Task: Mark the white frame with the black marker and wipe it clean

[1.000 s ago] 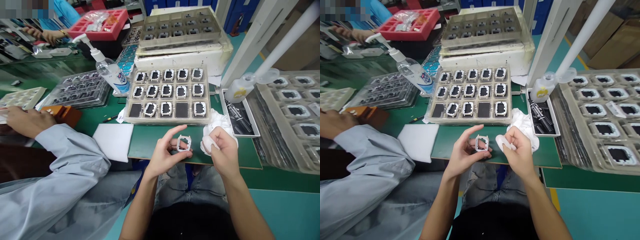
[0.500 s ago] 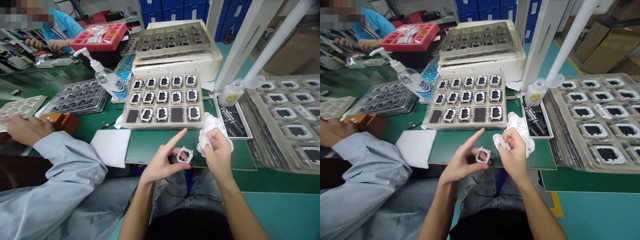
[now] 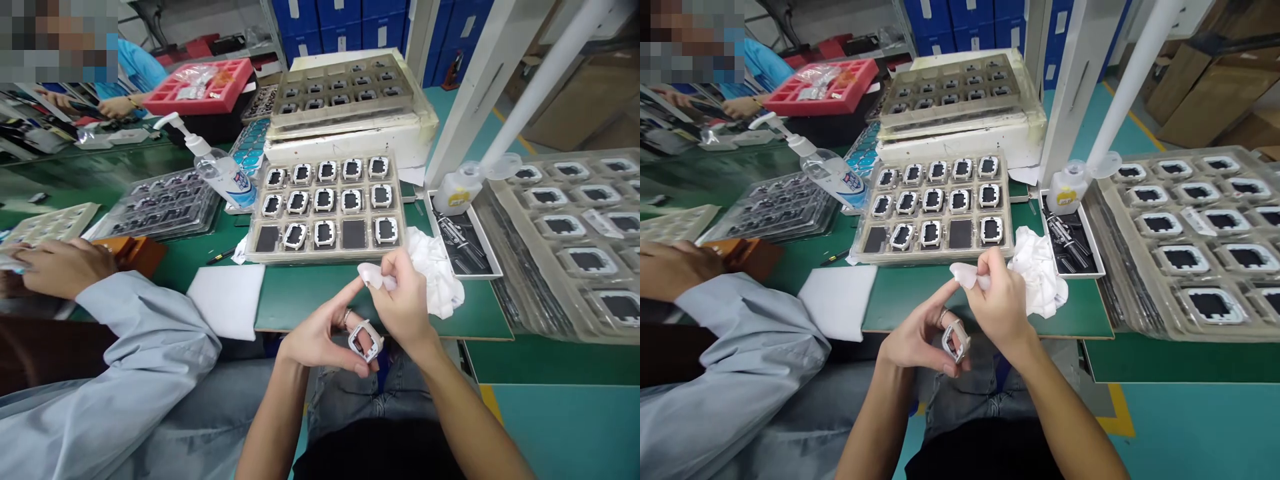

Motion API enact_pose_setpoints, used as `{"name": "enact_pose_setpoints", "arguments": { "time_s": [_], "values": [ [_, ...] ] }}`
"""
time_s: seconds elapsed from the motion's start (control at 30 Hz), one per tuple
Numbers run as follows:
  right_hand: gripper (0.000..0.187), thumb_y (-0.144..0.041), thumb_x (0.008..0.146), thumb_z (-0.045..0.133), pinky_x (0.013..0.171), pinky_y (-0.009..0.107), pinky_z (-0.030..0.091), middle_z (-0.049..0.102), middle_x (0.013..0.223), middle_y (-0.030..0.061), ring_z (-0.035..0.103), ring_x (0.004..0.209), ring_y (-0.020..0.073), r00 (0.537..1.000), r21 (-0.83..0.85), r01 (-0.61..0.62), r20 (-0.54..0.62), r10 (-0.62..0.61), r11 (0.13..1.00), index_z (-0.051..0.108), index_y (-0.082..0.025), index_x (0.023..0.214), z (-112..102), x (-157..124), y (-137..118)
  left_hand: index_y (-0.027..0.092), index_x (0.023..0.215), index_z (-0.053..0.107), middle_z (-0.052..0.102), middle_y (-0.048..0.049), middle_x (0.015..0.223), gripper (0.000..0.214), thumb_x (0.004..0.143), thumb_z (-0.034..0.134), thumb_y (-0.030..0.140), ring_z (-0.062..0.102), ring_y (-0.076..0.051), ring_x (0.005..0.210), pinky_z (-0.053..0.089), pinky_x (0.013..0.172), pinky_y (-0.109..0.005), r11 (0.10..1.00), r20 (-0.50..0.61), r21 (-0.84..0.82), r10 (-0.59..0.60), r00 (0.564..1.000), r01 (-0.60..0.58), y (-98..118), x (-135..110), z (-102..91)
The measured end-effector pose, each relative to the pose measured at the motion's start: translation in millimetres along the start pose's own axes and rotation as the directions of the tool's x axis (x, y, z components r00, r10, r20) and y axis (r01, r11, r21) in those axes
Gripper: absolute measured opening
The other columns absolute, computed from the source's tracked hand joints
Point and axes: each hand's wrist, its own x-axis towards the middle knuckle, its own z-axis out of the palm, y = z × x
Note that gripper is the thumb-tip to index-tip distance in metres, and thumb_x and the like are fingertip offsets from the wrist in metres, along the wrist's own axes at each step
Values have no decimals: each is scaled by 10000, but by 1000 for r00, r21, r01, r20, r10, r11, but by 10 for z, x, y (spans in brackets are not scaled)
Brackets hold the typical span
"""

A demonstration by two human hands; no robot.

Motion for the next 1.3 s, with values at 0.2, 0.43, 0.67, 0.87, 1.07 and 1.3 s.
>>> {"name": "enact_pose_setpoints", "arguments": {
  "time_s": [0.2, 0.43, 0.67, 0.87, 1.07, 1.3],
  "values": [
    [329, -383, 1043, 732, 624, 316, 337, 457, 748, -57, 410, 629, 145, 989, 35, -25, -143, 29, 999, 448, -279, 914, -68, -44, 51, 334, 1896, -11, 847, 6, 831, 1608, 760, 1125, 260, 897, -293, 774, 690, 601, -249, 987, -40, -113, 108, 993, -112, -11, -67, -45],
    [372, -394, 949, 869, 532, 286, 313, 504, 673, -73, 383, 541, 118, 976, 356, -193, -30, 218, 914, 515, -282, 934, -270, -67, -94, 391, 1891, -1, 822, 22, 883, 1528, 823, 1085, 270, 825, -194, 689, 718, 671, -282, 990, -293, 106, 118, 949, -90, 35, 124, 128],
    [185, -318, 868, 861, 530, 279, 397, 666, 658, -17, 559, 561, 145, 945, 311, -319, 175, 276, 896, 830, -216, 1020, -362, -125, -70, 342, 1878, 278, 800, 12, 902, 1185, 918, 967, 247, 744, -146, 679, 646, 672, -253, 918, -364, 395, 187, 913, -30, -22, 141, 209],
    [136, -243, 851, 753, 670, 293, 604, 861, 868, 53, 789, 774, 212, 936, 201, -281, 273, 222, 938, 885, -217, 868, -414, -78, -79, 321, 1884, 282, 802, 0, 907, 1138, 948, 924, 237, 754, -164, 697, 643, 680, -264, 871, -351, 491, 208, 913, -10, -6, 136, 215],
    [105, -271, 825, 769, 550, 274, 556, 819, 731, 33, 739, 631, 198, 900, 189, -385, 296, 321, 903, 844, -201, 850, -379, -84, -100, 361, 1899, 199, 814, 4, 925, 1192, 961, 925, 235, 769, -166, 741, 652, 727, -256, 878, -328, 478, 204, 922, -24, -22, 136, 203],
    [107, -265, 829, 749, 568, 270, 540, 829, 767, 13, 759, 659, 198, 887, 132, -412, 283, 364, 902, 823, -218, 889, -324, -143, -43, 344, 1899, 206, 785, 32, 882, 1172, 972, 914, 230, 736, -143, 731, 642, 739, -243, 879, -312, 475, 214, 926, -43, -31, 127, 205]
  ]
}}
